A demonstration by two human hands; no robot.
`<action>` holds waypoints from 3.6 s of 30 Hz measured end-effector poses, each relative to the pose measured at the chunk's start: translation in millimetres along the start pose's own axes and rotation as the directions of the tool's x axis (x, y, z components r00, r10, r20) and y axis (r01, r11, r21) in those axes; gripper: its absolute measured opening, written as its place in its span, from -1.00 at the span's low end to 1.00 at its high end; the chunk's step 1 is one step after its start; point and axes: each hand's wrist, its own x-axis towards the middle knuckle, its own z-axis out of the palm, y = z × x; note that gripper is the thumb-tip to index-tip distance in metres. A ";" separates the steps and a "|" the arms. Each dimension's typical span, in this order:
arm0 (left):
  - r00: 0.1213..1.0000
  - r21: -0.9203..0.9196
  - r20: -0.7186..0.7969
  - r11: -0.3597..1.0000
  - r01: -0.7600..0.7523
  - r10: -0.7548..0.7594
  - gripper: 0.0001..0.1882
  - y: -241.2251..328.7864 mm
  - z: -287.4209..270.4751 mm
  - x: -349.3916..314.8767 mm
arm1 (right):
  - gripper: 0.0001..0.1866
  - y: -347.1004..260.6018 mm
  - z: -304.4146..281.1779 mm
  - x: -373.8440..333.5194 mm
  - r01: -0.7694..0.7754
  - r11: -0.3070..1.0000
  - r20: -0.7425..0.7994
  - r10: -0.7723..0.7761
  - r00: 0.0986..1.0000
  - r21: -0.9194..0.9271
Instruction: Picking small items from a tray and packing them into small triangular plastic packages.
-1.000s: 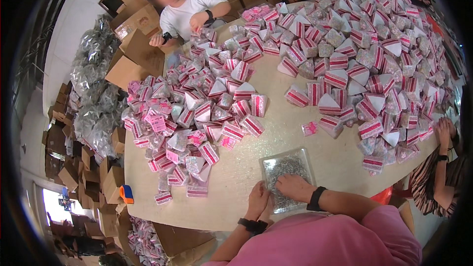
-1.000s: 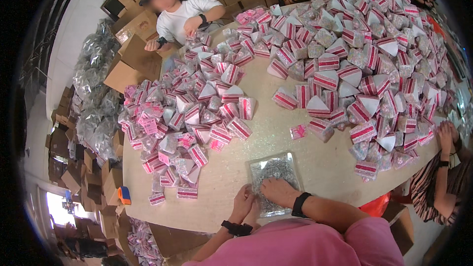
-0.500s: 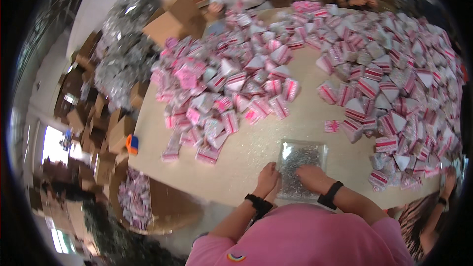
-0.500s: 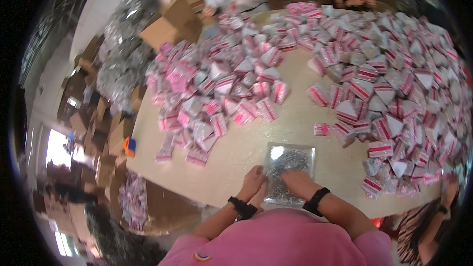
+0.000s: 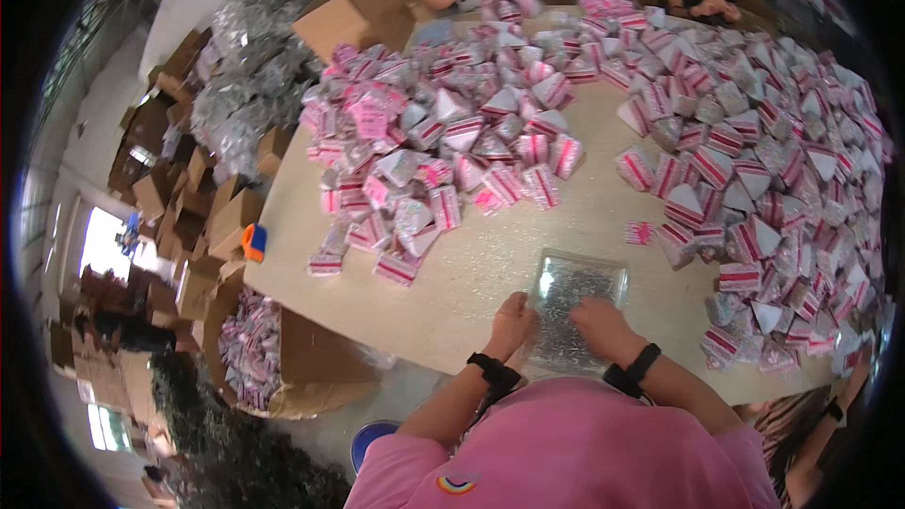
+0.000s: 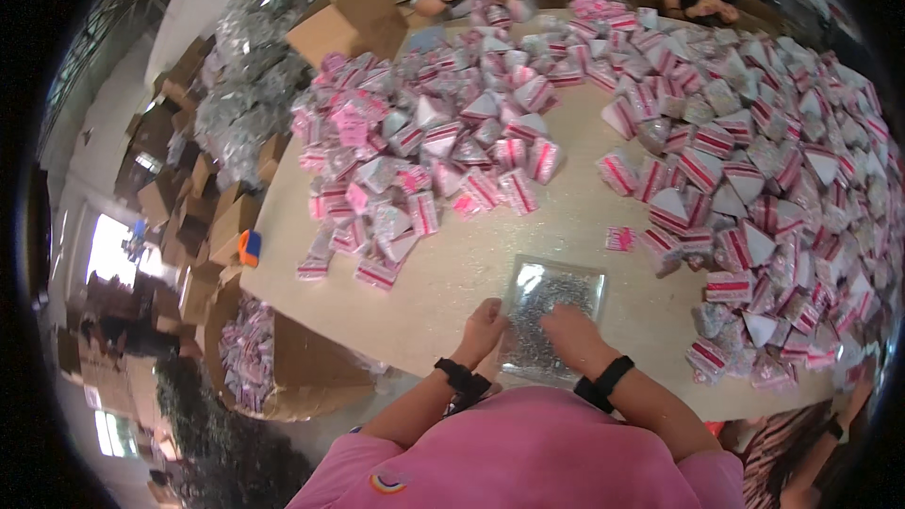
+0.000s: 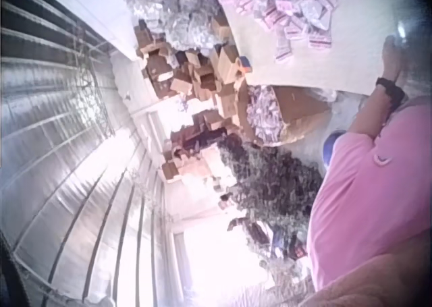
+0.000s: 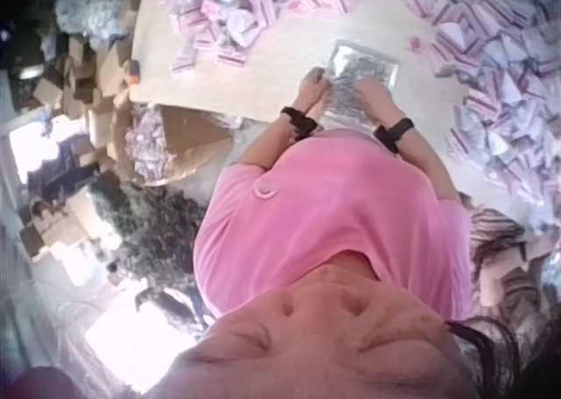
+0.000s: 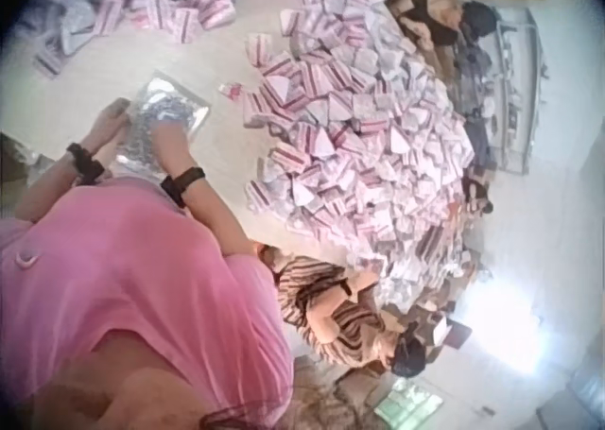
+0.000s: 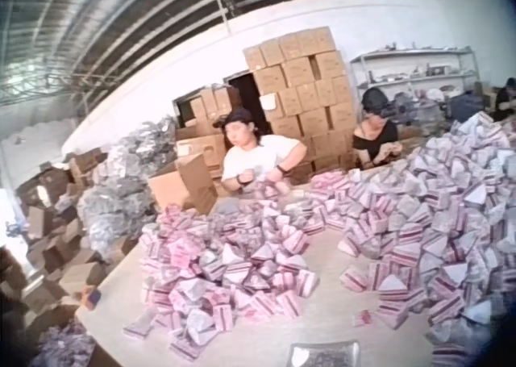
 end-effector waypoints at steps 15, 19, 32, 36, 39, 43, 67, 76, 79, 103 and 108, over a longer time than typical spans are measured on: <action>0.991 0.109 0.101 0.989 -0.101 0.090 -0.62 28.1 -0.6 6.9 | -0.94 10.9 7.3 -18.5 -0.094 0.978 -0.138 0.120 0.983 0.185; 0.909 0.310 0.007 0.863 -0.398 0.416 -0.62 67.5 -5.5 36.7 | -0.88 13.6 -2.3 -27.4 -0.123 0.939 -0.192 0.191 0.963 0.321; 0.715 0.429 0.503 0.578 -0.694 0.485 -0.66 204.0 110.1 113.6 | -0.80 -6.6 -51.9 -66.2 -0.472 0.632 0.061 0.558 0.828 0.615; 0.696 0.479 0.573 0.512 -0.713 0.433 -0.61 196.5 128.9 127.4 | -0.76 -1.8 -17.9 -72.9 -0.259 0.573 -0.090 0.508 0.856 0.777; 0.684 0.448 0.580 0.528 -0.722 0.442 -0.63 198.9 128.0 129.4 | -0.77 4.0 -4.8 -75.4 -0.262 0.510 -0.049 0.518 0.854 0.819; 0.753 0.326 0.446 0.695 -0.640 0.484 -0.56 187.1 109.4 142.7 | -0.80 -6.9 -37.8 -79.8 -0.443 0.469 0.088 0.605 0.792 0.764; 0.670 -0.625 0.696 0.679 0.386 0.260 -0.49 176.2 22.1 -33.7 | -0.88 -5.7 -48.3 -94.4 0.264 -0.190 -0.062 0.691 0.720 0.946; 0.733 -0.606 0.614 0.770 0.199 0.294 -0.51 176.2 56.0 -56.9 | -0.95 -15.1 -46.1 -109.1 0.319 -0.312 0.051 0.783 0.621 0.895; 0.736 -0.549 0.601 0.830 0.098 0.311 -0.52 174.6 56.9 -59.0 | -0.94 -9.9 -43.5 -108.7 0.420 -0.383 0.008 0.747 0.665 0.822; 0.523 -0.018 0.360 0.566 -0.824 0.773 -0.72 224.0 9.6 -60.3 | -0.93 -35.4 -80.7 -95.2 0.265 -0.237 -0.070 0.607 0.791 0.935; 0.378 0.036 0.387 0.395 -0.918 0.841 -0.87 233.8 10.8 -62.7 | -0.94 -29.4 -74.7 -91.1 0.293 -0.194 -0.102 0.648 0.755 0.936</action>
